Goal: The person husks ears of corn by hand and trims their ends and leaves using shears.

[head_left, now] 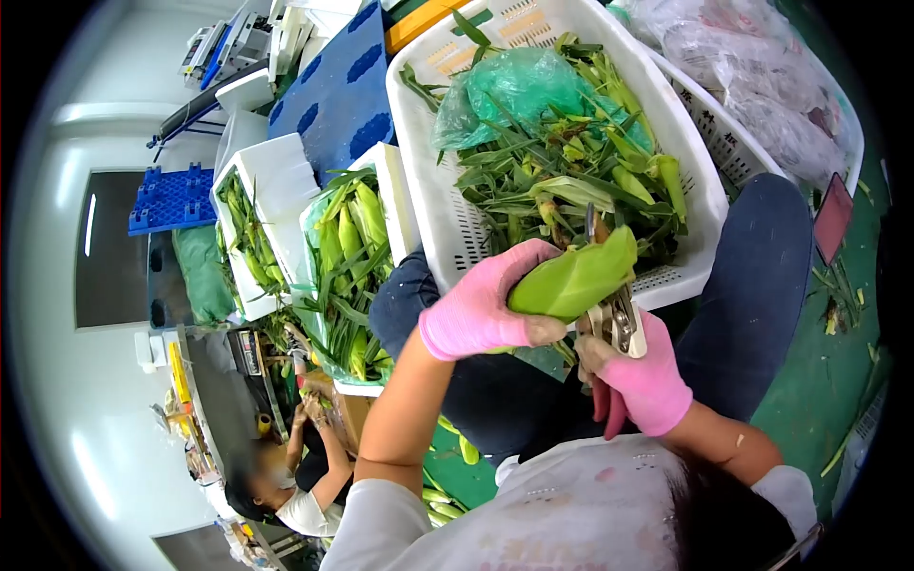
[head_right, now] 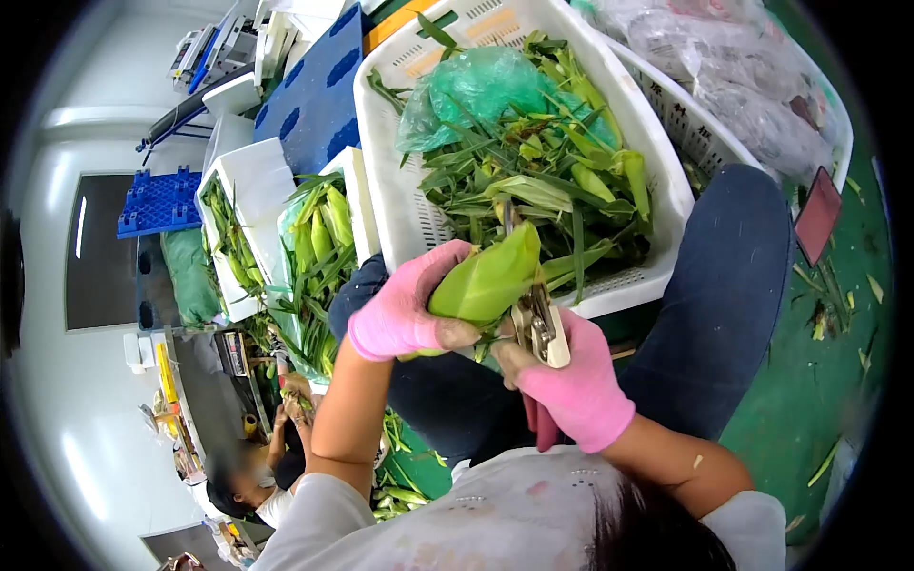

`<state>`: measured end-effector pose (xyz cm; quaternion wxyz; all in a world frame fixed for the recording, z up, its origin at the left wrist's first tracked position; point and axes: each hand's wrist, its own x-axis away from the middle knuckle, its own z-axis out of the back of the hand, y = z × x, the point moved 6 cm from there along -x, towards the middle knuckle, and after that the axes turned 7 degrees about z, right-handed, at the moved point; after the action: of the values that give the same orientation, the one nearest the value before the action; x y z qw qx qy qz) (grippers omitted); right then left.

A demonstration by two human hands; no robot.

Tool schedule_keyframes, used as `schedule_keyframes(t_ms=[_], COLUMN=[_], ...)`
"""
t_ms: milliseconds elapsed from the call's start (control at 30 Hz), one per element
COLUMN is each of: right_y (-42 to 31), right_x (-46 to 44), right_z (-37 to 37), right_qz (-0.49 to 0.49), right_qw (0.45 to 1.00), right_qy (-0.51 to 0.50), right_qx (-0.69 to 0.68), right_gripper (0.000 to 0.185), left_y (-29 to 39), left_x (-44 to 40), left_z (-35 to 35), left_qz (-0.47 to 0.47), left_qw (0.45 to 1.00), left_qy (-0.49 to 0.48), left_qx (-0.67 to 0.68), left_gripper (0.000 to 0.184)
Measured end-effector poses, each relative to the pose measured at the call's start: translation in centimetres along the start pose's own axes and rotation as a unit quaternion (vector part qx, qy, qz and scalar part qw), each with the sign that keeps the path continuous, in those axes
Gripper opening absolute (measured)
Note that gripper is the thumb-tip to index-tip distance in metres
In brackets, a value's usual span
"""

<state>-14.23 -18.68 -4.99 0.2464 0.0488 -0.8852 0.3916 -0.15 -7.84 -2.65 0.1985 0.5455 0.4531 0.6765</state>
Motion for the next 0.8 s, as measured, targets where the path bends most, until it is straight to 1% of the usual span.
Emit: schedule_keyframes(t_ms=[33, 67, 100, 133, 167, 200, 267, 300, 333, 367, 400, 433, 500, 533, 567, 600, 633, 667, 700, 733, 767, 800], right_y=[-0.4, -0.4, -0.5, -0.1, -0.9, -1.0, 1.0, 1.7, 1.1, 1.5, 2.2, 2.0, 1.4, 1.0, -0.3, -0.2, 0.1, 0.5, -0.1, 0.2, 0.8, 1.5], right_x=[-0.2, -1.1, -2.0, -4.0, -4.9, -4.0, -2.6, -2.1, -1.7, -2.0, -2.1, -2.3, -2.7, -3.1, -3.6, -3.7, -4.0, -4.3, -3.7, -3.2, -2.4, -1.5], right_z=[-0.1, 0.7, 1.6, 3.5, 4.8, 4.0, 1.0, -0.3, -1.3, -1.6, -1.8, -2.1, -3.0, -3.3, -2.9, -2.3, -1.8, -1.4, -1.4, -0.9, -0.7, -0.5], right_qz=[0.001, 0.017, 0.034, 0.078, 0.105, 0.012, -0.092, -0.093, -0.088, -0.056, -0.03, -0.051, -0.015, 0.008, 0.021, -0.034, -0.009, 0.015, 0.009, -0.002, -0.034, -0.065], right_qw=[1.0, 0.996, 0.987, 0.958, 0.98, 0.993, 0.987, 0.975, 0.966, 0.963, 0.957, 0.953, 0.962, 0.968, 0.972, 0.979, 0.987, 0.992, 0.99, 0.987, 0.986, 0.983], right_qy=[-0.001, 0.023, 0.045, 0.079, 0.043, -0.055, -0.11, -0.199, -0.241, -0.259, -0.275, -0.285, -0.259, -0.237, -0.182, -0.149, -0.127, -0.11, -0.115, -0.112, -0.139, -0.162], right_qx=[-0.009, -0.081, -0.152, -0.265, -0.163, -0.108, -0.068, -0.029, 0.022, 0.058, 0.092, 0.095, 0.084, 0.083, 0.147, 0.138, 0.098, 0.058, 0.08, 0.114, 0.082, 0.049], right_gripper=[0.018, 0.018, 0.019, 0.021, 0.026, 0.031, 0.04, 0.049, 0.048, 0.056, 0.065, 0.068, 0.047, 0.037, 0.032, 0.024, 0.022, 0.02, 0.019, 0.025, 0.03, 0.036], left_y=[0.5, 1.2, -0.9, -1.8, -2.6, -3.0, -3.1, -3.1, -3.0, -2.7, -2.6, -2.5, -1.9, -1.8, -1.8, -1.6, -2.3, -2.1, -2.4, -3.2, -4.2, -3.9], left_x=[0.2, 0.8, 1.5, 2.6, 3.1, 3.5, 3.6, 3.4, 3.0, 3.0, 3.1, 3.1, 3.0, 2.7, 2.7, 2.7, 2.6, 2.8, 3.3, 3.7, 4.1, 4.7], left_z=[-0.1, -0.1, 1.2, 1.7, 2.8, 4.1, 4.6, 4.6, 4.6, 4.2, 3.9, 3.8, 2.5, 2.3, 2.2, 2.2, 3.2, 3.5, 4.6, 5.9, 7.6, 7.9], left_qz=[-0.061, -0.121, -0.099, -0.123, -0.171, -0.22, -0.179, -0.183, -0.19, -0.186, -0.172, -0.156, -0.139, -0.133, -0.126, -0.125, -0.128, -0.18, -0.205, -0.228, -0.262, -0.306], left_qw=[0.994, 0.978, 0.969, 0.95, 0.928, 0.902, 0.896, 0.902, 0.909, 0.911, 0.925, 0.938, 0.953, 0.958, 0.961, 0.963, 0.958, 0.931, 0.91, 0.887, 0.855, 0.807], left_qy=[0.081, 0.162, 0.224, 0.216, 0.248, 0.28, 0.329, 0.311, 0.288, 0.286, 0.278, 0.268, 0.253, 0.24, 0.23, 0.225, 0.225, 0.237, 0.256, 0.275, 0.294, 0.35], left_qx=[-0.03, -0.059, 0.03, 0.188, 0.218, 0.245, 0.239, 0.237, 0.233, 0.233, 0.194, 0.155, 0.09, 0.086, 0.084, 0.082, 0.121, 0.213, 0.253, 0.293, 0.337, 0.364], left_gripper=[0.067, 0.067, 0.074, 0.078, 0.079, 0.08, 0.077, 0.075, 0.073, 0.075, 0.075, 0.075, 0.076, 0.075, 0.073, 0.072, 0.069, 0.064, 0.066, 0.068, 0.057, 0.052])
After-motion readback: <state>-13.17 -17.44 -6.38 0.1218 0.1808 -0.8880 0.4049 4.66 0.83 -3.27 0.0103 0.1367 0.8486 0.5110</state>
